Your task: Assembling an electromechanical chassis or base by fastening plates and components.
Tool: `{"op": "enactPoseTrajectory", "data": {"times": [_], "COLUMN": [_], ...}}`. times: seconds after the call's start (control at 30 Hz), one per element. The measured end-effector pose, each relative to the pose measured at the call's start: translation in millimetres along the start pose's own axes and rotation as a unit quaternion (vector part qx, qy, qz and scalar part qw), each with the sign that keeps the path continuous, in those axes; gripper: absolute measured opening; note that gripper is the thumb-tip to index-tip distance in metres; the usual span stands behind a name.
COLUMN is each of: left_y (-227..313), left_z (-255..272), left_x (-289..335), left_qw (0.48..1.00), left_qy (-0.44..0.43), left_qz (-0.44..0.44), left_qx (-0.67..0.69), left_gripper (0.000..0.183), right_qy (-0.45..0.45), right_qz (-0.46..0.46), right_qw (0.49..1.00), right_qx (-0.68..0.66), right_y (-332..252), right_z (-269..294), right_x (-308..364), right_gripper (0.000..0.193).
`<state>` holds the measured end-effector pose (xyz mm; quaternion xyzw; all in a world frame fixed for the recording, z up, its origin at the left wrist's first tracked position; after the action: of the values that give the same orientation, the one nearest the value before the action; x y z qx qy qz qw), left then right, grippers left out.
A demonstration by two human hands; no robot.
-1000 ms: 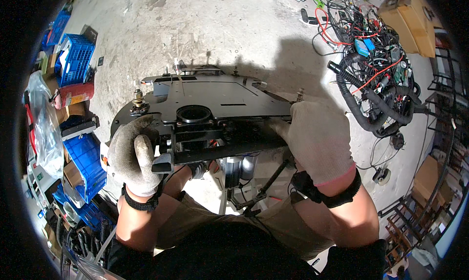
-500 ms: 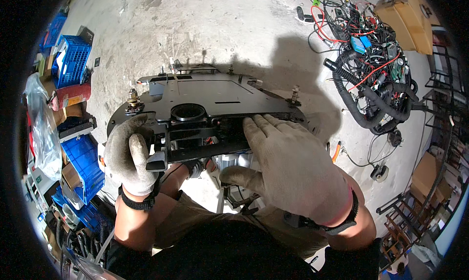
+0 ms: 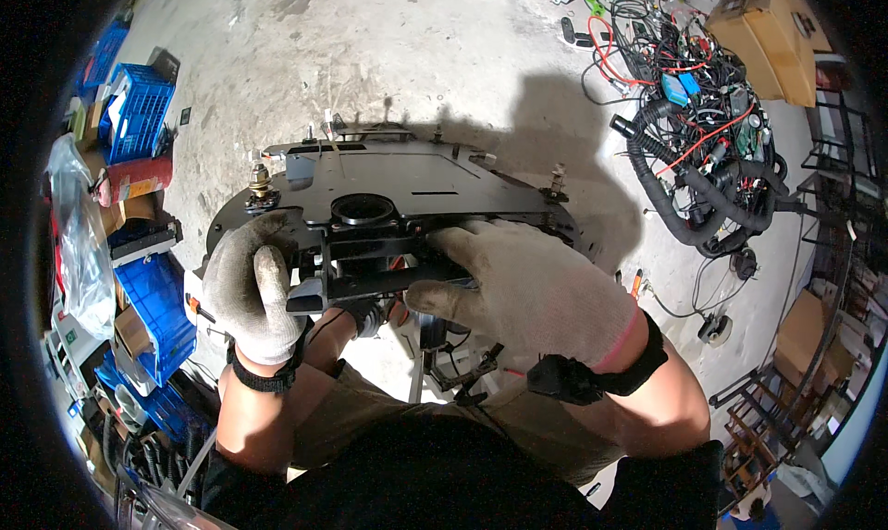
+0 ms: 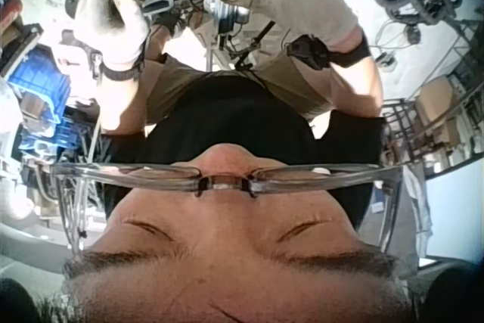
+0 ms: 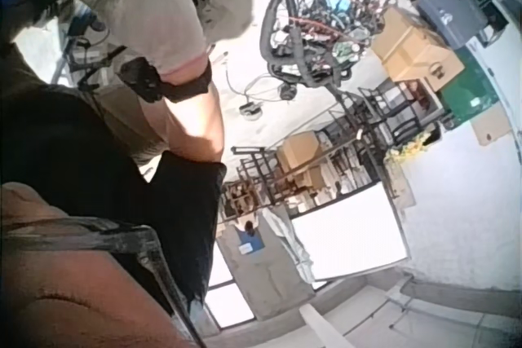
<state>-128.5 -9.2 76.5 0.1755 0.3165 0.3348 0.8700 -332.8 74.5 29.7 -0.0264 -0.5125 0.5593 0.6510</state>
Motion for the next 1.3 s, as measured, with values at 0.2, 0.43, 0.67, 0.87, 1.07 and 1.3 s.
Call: {"op": "enactPoseTrajectory", "data": {"times": [0.2,0.43,0.67,0.87,1.07,1.3], "left_y": [-2,-1,-2,0,-3,-1], "left_z": [1,1,1,0,0,-3], "left_x": [1,0,2,3,3,0], "left_qw": [1.000,1.000,1.000,1.000,1.000,1.000], "left_qy": [0.009,0.009,0.005,0.005,0.007,0.001], "left_qz": [-0.002,-0.010,-0.006,-0.024,0.000,-0.005], "left_qx": [0.004,0.002,0.000,-0.005,0.003,-0.002], "left_gripper": [0.020,0.019,0.020,0.019,0.021,0.027], "right_qy": [-0.109,-0.086,-0.064,-0.068,-0.048,-0.108], "right_qz": [-0.038,-0.020,-0.009,-0.110,-0.054,-0.129], "right_qw": [0.985,0.995,0.998,0.988,0.995,0.981], "right_qx": [-0.130,-0.036,0.007,0.081,0.064,0.099], "right_y": [4,8,1,30,47,60], "right_z": [0,-7,4,21,12,16], "right_x": [-10,-10,-2,21,11,8], "right_gripper": [0.055,0.065,0.070,0.075,0.076,0.064]}}
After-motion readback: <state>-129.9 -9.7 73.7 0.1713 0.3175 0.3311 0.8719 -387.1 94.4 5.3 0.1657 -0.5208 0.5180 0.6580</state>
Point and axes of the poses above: each hand's wrist, its own x-axis away from the middle knuckle, its own z-axis out of the back of the hand, y = z × x, the point moved 8 cm from there along -x, towards the middle knuckle, and after that the axes turned 12 degrees about -z, right-handed, at the moved point
